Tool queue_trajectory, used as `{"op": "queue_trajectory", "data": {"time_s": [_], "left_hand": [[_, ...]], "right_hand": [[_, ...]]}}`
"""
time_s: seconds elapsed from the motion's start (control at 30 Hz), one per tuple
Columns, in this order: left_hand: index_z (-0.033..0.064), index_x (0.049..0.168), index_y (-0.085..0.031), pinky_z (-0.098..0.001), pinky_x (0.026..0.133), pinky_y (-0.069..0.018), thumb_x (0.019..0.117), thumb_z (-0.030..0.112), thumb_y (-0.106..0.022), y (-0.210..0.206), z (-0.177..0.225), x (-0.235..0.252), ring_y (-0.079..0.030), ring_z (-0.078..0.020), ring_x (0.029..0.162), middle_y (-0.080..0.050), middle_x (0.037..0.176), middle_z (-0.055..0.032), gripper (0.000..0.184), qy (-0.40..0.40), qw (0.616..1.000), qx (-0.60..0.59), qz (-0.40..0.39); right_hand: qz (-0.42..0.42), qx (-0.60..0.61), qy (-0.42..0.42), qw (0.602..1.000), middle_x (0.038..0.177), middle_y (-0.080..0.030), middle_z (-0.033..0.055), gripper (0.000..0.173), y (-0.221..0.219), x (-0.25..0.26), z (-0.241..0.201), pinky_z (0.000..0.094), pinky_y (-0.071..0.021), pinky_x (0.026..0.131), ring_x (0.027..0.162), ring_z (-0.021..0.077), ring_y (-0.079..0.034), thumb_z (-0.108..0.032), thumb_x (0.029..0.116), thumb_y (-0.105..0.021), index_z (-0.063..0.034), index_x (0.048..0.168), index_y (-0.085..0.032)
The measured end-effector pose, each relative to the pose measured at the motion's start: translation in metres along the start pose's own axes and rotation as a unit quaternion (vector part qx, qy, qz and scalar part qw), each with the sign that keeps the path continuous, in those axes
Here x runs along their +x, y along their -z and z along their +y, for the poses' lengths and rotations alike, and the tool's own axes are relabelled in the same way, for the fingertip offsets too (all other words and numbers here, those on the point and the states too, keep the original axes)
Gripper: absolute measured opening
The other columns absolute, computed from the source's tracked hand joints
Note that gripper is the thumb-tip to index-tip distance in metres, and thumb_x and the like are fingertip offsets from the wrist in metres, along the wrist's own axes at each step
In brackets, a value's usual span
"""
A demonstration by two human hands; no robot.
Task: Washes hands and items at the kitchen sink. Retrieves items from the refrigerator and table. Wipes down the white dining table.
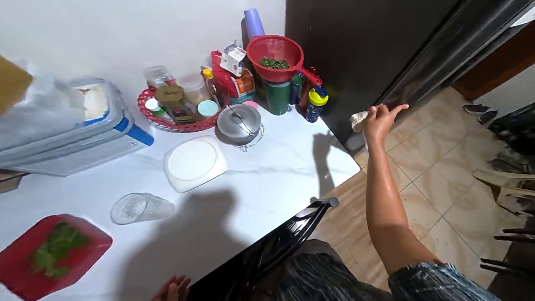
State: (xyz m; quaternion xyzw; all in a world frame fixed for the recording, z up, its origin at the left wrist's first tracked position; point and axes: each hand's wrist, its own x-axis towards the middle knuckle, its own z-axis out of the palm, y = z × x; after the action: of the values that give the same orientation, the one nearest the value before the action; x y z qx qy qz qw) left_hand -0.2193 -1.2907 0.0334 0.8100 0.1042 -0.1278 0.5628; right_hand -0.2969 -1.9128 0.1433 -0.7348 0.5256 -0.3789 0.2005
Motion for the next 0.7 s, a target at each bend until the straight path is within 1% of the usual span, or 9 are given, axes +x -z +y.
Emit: {"op": "queue_trajectory", "data": {"time_s": [0.07,0.17,0.23,0.33,0.37,0.47,0.57,0.63,0.7], "left_hand": [[-0.0074,0.137,-0.048,-0.0304,0.084,-0.0585,0.1099,0.023,-0.043,-0.01,0.014,0.008,-0.068,-0.0118,0.099,-0.064,0.12,-0.0134,0.041,-0.008,1.0,0.008,-0.006],[-0.007,0.136,-0.05,-0.0297,0.084,-0.0579,0.1093,0.022,-0.044,-0.022,0.038,0.007,-0.068,-0.0117,0.101,-0.064,0.121,-0.014,0.04,-0.009,1.0,0.018,-0.004],[-0.0073,0.135,-0.051,-0.0292,0.083,-0.0575,0.1089,0.02,-0.045,-0.024,0.046,0.01,-0.068,-0.0118,0.1,-0.064,0.121,-0.0147,0.038,-0.016,1.0,0.017,0.001],[-0.0058,0.133,-0.053,-0.0273,0.082,-0.0582,0.1087,0.019,-0.046,-0.027,0.043,0.016,-0.069,-0.0102,0.098,-0.066,0.118,-0.0119,0.035,-0.018,1.0,0.002,-0.001],[-0.0056,0.133,-0.053,-0.0271,0.081,-0.0582,0.1088,0.019,-0.046,-0.029,0.04,0.016,-0.069,-0.0102,0.097,-0.066,0.118,-0.0114,0.035,-0.013,1.0,-0.003,-0.001],[-0.0049,0.132,-0.054,-0.0268,0.082,-0.058,0.1088,0.019,-0.046,-0.031,0.031,0.012,-0.069,-0.0104,0.097,-0.066,0.118,-0.0113,0.034,0.001,1.0,-0.005,0.0],[-0.004,0.132,-0.054,-0.0262,0.081,-0.0579,0.1091,0.02,-0.046,-0.028,0.024,0.008,-0.069,-0.0096,0.098,-0.066,0.118,-0.0109,0.034,0.014,1.0,-0.001,0.007],[-0.0044,0.132,-0.054,-0.0269,0.081,-0.0582,0.1091,0.02,-0.046,-0.026,0.02,0.008,-0.069,-0.0101,0.098,-0.066,0.118,-0.0114,0.035,0.016,1.0,0.002,0.011],[-0.0052,0.132,-0.054,-0.027,0.081,-0.0587,0.109,0.02,-0.046,-0.026,0.017,0.007,-0.07,-0.0105,0.096,-0.066,0.117,-0.0117,0.035,0.015,1.0,0.004,0.015]], "right_hand": [[0.03,0.003,0.003,1.0,0.154,-0.038,0.0331,0.026,-0.013,0.004,0.007,0.0427,-0.0515,0.101,0.122,0.0379,-0.06,-0.017,0.1026,-0.055,0.0018,0.112,-0.07],[-0.032,-0.013,0.021,0.999,0.158,-0.032,0.0333,0.033,0.012,-0.014,0.004,0.049,-0.0439,0.11,0.138,0.044,-0.047,-0.024,0.1073,-0.05,0.0025,0.12,-0.066],[-0.055,-0.013,0.055,0.997,0.156,-0.036,0.0319,0.035,0.03,-0.027,0.003,0.0485,-0.0387,0.116,0.143,0.043,-0.04,-0.024,0.1087,-0.047,0.0031,0.123,-0.064],[-0.082,0.002,0.105,0.991,0.121,-0.063,0.0278,0.034,0.026,-0.036,-0.002,0.049,-0.0492,0.101,0.114,0.0366,-0.063,-0.02,0.1095,-0.045,0.0046,0.123,-0.065],[-0.107,0.021,0.115,0.987,0.112,-0.068,0.0251,0.034,0.016,-0.038,-0.001,0.0463,-0.052,0.096,0.105,0.0317,-0.067,-0.02,0.1097,-0.045,0.0052,0.122,-0.065],[-0.194,0.097,0.127,0.968,0.104,-0.069,0.0206,0.034,-0.01,-0.05,-0.003,0.0421,-0.0532,0.091,0.096,0.0238,-0.067,-0.018,0.1109,-0.041,0.007,0.119,-0.062],[-0.236,0.228,0.109,0.938,0.102,-0.074,0.0095,0.029,-0.029,-0.058,-0.006,0.0319,-0.057,0.089,0.094,0.0109,-0.071,-0.014,0.1116,-0.035,0.0034,0.112,-0.058],[-0.256,0.316,0.065,0.911,0.099,-0.076,0.0061,0.027,-0.037,-0.061,-0.01,0.0298,-0.0593,0.084,0.091,0.0099,-0.073,-0.015,0.1122,-0.032,-0.0012,0.11,-0.055],[-0.248,0.361,0.004,0.899,0.091,-0.072,0.0028,0.026,-0.046,-0.062,-0.011,0.0282,-0.0588,0.074,0.08,0.0088,-0.071,-0.018,0.1121,-0.035,-0.0046,0.11,-0.056]]}}
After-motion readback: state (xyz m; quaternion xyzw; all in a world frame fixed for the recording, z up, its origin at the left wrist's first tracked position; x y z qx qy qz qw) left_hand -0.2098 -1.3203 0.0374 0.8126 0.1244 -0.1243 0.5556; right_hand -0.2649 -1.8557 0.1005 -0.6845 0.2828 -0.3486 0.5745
